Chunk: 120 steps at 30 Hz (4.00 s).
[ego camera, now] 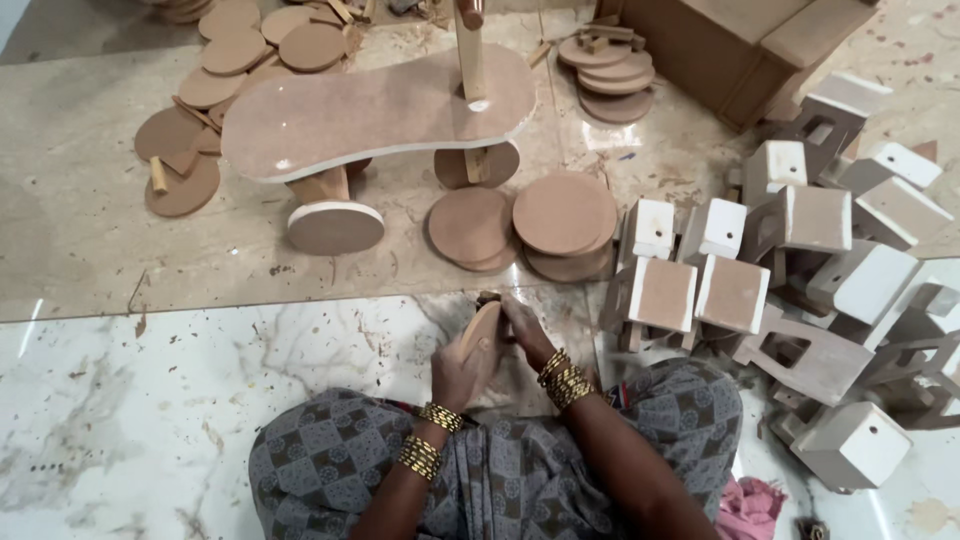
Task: The person sits on the floor of a toy workshop and sands round wooden discs and small wooden toy parts by hand using a sanding block, working one piece at a time and setting finished discs on a growing pile beside them.
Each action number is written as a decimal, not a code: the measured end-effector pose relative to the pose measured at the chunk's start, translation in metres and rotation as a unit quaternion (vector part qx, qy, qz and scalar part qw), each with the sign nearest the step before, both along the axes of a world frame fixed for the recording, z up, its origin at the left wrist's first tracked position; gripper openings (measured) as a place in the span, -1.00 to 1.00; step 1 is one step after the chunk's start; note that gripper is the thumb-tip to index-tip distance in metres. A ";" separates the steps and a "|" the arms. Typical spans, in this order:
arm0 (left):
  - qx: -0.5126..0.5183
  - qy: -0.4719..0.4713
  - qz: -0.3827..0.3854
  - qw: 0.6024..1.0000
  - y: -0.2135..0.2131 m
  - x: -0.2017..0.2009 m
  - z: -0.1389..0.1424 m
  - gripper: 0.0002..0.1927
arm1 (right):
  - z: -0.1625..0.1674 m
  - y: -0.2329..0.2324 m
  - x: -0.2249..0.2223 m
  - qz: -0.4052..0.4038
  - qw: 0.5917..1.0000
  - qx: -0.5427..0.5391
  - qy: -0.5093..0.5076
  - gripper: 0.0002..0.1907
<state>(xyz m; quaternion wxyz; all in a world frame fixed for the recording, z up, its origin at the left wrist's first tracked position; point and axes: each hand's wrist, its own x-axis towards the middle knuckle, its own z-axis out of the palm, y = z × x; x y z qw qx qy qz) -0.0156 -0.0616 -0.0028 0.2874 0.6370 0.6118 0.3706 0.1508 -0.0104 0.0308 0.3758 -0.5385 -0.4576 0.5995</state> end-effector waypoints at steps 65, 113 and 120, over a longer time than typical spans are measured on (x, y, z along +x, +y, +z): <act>-0.161 -0.222 0.124 0.954 0.054 -0.004 0.018 -0.44 | -0.037 -0.057 -0.052 0.037 0.916 0.366 -0.161 -0.39; -0.166 -0.574 -0.005 0.802 0.076 -0.010 0.003 -0.48 | -0.007 -0.074 -0.045 0.138 0.921 0.303 -0.202 -0.23; -0.170 -0.463 0.056 0.868 0.069 -0.013 0.015 -0.43 | 0.040 -0.039 -0.012 0.089 0.892 0.277 -0.346 -0.60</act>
